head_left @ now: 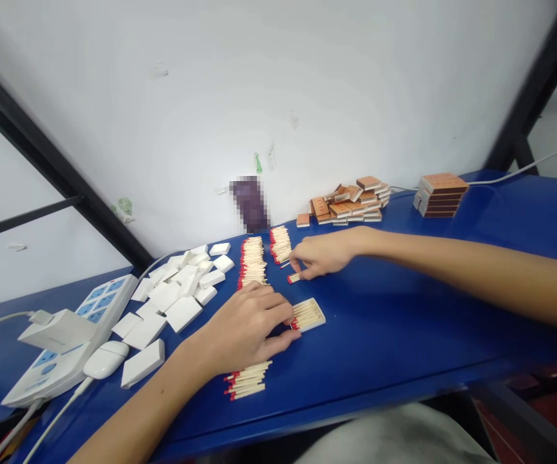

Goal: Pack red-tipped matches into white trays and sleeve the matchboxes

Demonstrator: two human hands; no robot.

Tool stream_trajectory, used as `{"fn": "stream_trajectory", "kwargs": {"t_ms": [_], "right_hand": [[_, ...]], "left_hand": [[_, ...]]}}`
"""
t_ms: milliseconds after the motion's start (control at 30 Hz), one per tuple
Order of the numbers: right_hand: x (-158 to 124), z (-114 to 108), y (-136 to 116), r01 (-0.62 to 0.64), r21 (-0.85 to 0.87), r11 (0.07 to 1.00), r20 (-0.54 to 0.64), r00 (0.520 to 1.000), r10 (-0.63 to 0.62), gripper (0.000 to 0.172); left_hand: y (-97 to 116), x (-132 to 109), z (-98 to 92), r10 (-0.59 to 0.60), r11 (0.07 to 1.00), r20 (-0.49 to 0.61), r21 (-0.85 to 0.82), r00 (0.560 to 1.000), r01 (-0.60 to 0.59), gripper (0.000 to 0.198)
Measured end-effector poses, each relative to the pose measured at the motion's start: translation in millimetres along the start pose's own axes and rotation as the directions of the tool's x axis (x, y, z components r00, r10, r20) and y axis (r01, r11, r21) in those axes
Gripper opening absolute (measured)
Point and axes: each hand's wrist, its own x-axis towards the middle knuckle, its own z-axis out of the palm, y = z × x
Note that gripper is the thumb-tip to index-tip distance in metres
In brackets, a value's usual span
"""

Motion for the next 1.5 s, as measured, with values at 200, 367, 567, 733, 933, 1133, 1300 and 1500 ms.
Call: {"fn": "stream_trajectory", "kwargs": {"t_ms": [200,367,567,733,933,1133,1300,1500], "right_hand": [[-1.4,1.0,0.7,0.002,-0.021,1.0,-0.021,1.0,-0.002,0.022],[-0.8,5.0,4.3,-0.003,-0.03,1.0,-0.037,0.999,0.002,0.027],[0.8,5.0,5.8,0.009,-0.028,1.0,-0.04,0.999,-0.01,0.027],[1.1,2.1,4.6,0.033,0.007,0.999,-0.008,0.999,-0.033,0.022],[1.5,1.2,2.7,0.048,0.057,0.997,0.02,0.999,-0.049,0.019],[0.4,-0.1,1.5,0.067,0.058,0.996,0.006,0.998,-0.067,0.018],[1.4,-0.1,2.9,0.095,0.07,0.993,0.004,0.995,-0.096,0.016],[3.1,-0.2,5.9,0.11,0.091,0.99,0.003,0.994,-0.111,0.016]], "left_hand": [[0.1,0.0,-0.5,-0.005,1.0,0.0,0.006,1.0,0.005,0.02],[-0.3,-0.2,-0.5,0.005,1.0,-0.002,0.004,1.0,-0.005,0.02],[0.6,-0.2,-0.9,0.0,1.0,-0.004,0.017,1.0,0.0,0.02],[0.4,-0.5,-0.6,-0.006,1.0,0.0,0.004,1.0,0.006,0.02],[-0.3,-1.3,0.0,0.0,1.0,-0.004,0.008,1.0,0.0,0.02],[0.5,-0.5,-0.8,0.003,1.0,-0.003,0.027,1.0,-0.003,0.021],[1.1,0.0,-1.8,0.002,1.0,-0.002,0.027,1.0,-0.002,0.021],[0.3,-0.8,-1.0,0.002,1.0,0.001,0.027,1.0,-0.002,0.02]]}}
